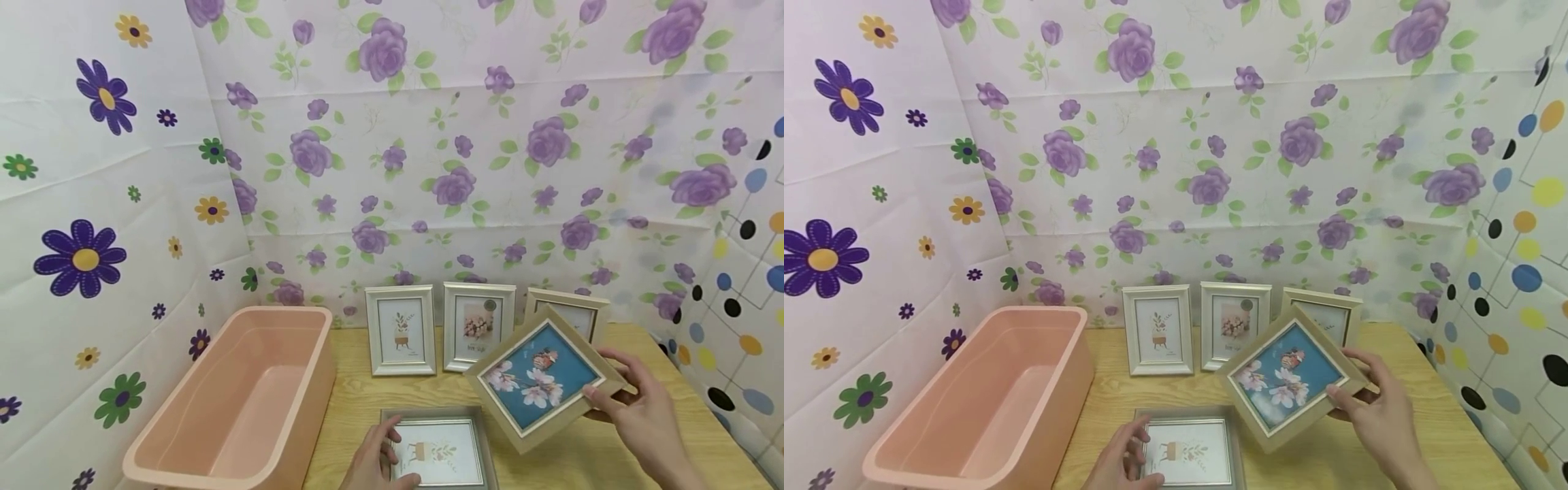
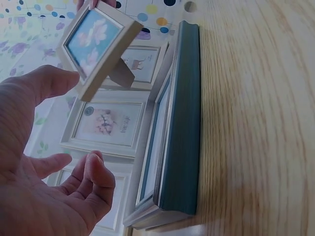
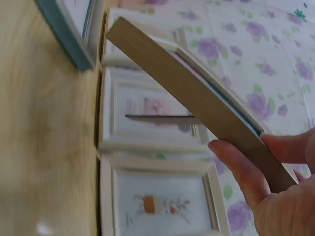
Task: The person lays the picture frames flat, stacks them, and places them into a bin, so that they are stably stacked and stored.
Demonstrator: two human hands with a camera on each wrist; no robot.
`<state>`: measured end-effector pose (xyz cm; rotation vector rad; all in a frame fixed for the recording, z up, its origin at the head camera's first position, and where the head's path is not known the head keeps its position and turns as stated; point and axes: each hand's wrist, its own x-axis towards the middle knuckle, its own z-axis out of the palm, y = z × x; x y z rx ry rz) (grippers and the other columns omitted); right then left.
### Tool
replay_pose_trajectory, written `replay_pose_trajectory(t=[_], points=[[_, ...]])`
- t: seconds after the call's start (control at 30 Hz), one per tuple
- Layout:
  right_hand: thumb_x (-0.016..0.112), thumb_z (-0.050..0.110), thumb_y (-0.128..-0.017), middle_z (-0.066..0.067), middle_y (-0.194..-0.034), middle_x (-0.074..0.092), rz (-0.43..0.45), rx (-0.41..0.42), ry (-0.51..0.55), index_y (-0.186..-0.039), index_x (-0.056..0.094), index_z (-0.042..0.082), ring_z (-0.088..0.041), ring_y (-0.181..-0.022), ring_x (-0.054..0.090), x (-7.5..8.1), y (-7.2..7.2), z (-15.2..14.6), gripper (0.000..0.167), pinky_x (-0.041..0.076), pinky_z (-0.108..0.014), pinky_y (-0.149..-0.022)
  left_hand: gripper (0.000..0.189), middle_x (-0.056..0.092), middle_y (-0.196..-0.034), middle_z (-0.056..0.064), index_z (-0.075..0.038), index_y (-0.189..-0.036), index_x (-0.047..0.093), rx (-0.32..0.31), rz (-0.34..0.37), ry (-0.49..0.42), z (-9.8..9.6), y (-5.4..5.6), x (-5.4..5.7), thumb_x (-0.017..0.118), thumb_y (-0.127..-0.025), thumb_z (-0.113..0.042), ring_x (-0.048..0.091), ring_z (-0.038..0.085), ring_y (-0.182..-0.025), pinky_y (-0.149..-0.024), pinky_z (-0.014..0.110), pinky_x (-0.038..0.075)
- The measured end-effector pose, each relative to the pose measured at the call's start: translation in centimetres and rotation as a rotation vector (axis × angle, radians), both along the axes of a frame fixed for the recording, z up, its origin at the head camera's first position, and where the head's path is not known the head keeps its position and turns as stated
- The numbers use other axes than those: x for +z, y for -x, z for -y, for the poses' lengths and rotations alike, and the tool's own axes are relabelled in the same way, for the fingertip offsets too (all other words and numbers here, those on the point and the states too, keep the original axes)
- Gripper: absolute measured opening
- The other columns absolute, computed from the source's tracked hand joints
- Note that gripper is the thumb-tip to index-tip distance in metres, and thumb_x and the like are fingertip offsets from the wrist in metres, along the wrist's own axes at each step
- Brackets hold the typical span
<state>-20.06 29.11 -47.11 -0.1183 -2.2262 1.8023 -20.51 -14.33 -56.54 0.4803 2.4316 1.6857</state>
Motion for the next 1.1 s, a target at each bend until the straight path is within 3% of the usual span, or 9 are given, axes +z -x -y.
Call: replay_pose_trajectory(t=[0.1, 0.2, 0.3, 0.43, 0.53, 0.7, 0.9, 1.0, 1.1], points=[[0.078, -0.006, -0.096, 0.02, -0.106, 0.066, 0.039, -0.004, 0.174, -0.153, 0.053, 0.023, -0.011, -0.08, 0.08, -0.3, -0.4, 1.0, 0.069, 0.068, -0.036, -0.068, 0.088, 0.057, -0.127, 0.006, -0.004, -0.16, 0.047, 0.017, -0.022, -0.017, 0.6, 1.3, -3.4, 0.09, -0.089, -0.031, 0.055, -0.001, -0.092, -0.066, 0.021, 0.05], [0.077, -0.006, -0.096, 0.018, -0.107, 0.064, 0.107, -0.021, 0.279, -0.153, 0.051, 0.025, -0.012, -0.082, 0.08, -0.7, -0.8, 2.2, 0.07, 0.068, -0.036, -0.071, 0.085, 0.059, -0.131, 0.003, -0.004, -0.159, 0.047, 0.046, -0.014, -0.018, 0.7, 1.8, -4.7, 0.088, -0.091, -0.036, 0.058, -0.002, -0.097, -0.071, 0.021, 0.051], [0.077, -0.006, -0.096, 0.012, -0.113, 0.061, 0.169, -0.047, 0.349, -0.155, 0.05, 0.026, -0.013, -0.086, 0.08, -0.9, -1.1, 3.6, 0.072, 0.069, -0.038, -0.076, 0.083, 0.06, -0.137, 0.011, 0.005, -0.159, 0.044, 0.041, 0.06, -0.08, 0.2, 1.2, -2.5, 0.083, -0.096, -0.033, 0.061, 0.003, -0.103, -0.076, 0.024, 0.054], [0.076, -0.008, -0.096, -0.005, -0.135, 0.05, 0.221, -0.069, 0.445, -0.153, 0.051, 0.03, -0.015, -0.091, 0.08, -1.3, -1.5, 5.5, 0.072, 0.068, -0.042, -0.083, 0.083, 0.055, -0.148, 0.03, 0.015, -0.161, 0.035, -0.011, 0.223, -0.289, -0.6, 0.3, 0.7, 0.073, -0.102, -0.029, 0.065, 0.011, -0.118, -0.089, 0.027, 0.061], [0.074, -0.011, -0.097, -0.013, -0.148, 0.036, 0.24, -0.074, 0.52, -0.147, 0.055, 0.035, -0.016, -0.095, 0.079, -1.7, -1.9, 6.9, 0.07, 0.068, -0.044, -0.086, 0.082, 0.046, -0.155, 0.04, 0.019, -0.163, 0.027, -0.056, 0.315, -0.41, -1.2, 0.0, 2.1, 0.063, -0.107, -0.029, 0.065, 0.019, -0.128, -0.097, 0.03, 0.062], [0.075, -0.01, -0.095, -0.008, -0.137, 0.048, 0.284, -0.086, 0.574, -0.137, 0.061, 0.039, -0.018, -0.095, 0.08, -2.1, -2.4, 9.0, 0.066, 0.067, -0.046, -0.087, 0.081, 0.038, -0.166, 0.039, 0.019, -0.165, 0.016, -0.097, 0.405, -0.507, -2.2, 0.2, 2.5, 0.05, -0.112, -0.032, 0.062, 0.022, -0.139, -0.111, 0.037, 0.059], [0.077, -0.008, -0.095, 0.01, -0.107, 0.069, 0.335, -0.08, 0.619, -0.13, 0.06, 0.042, -0.019, -0.091, 0.081, -2.7, -2.9, 10.8, 0.063, 0.068, -0.046, -0.082, 0.08, 0.066, -0.149, 0.005, 0.014, -0.166, 0.028, -0.159, 0.492, -0.664, -2.5, 0.8, 1.9, 0.05, -0.108, -0.037, 0.064, 0.01, -0.13, -0.111, 0.03, 0.055], [0.076, -0.008, -0.096, 0.01, -0.102, 0.071, 0.349, -0.074, 0.625, -0.128, 0.06, 0.042, -0.021, -0.09, 0.082, -2.9, -3.1, 11.2, 0.061, 0.069, -0.045, -0.081, 0.077, 0.069, -0.14, -0.005, 0.011, -0.165, 0.032, -0.179, 0.501, -0.707, -2.4, 0.8, 1.8, 0.051, -0.107, -0.036, 0.063, 0.006, -0.128, -0.109, 0.028, 0.053], [0.076, -0.007, -0.097, 0.009, -0.102, 0.071, 0.355, -0.074, 0.623, -0.129, 0.058, 0.041, -0.02, -0.09, 0.081, -3.2, -3.1, 11.5, 0.06, 0.069, -0.045, -0.081, 0.079, 0.065, -0.146, -0.002, 0.013, -0.167, 0.025, -0.183, 0.468, -0.717, -2.3, 0.8, 1.8, 0.052, -0.108, -0.033, 0.061, 0.007, -0.13, -0.11, 0.03, 0.053]])
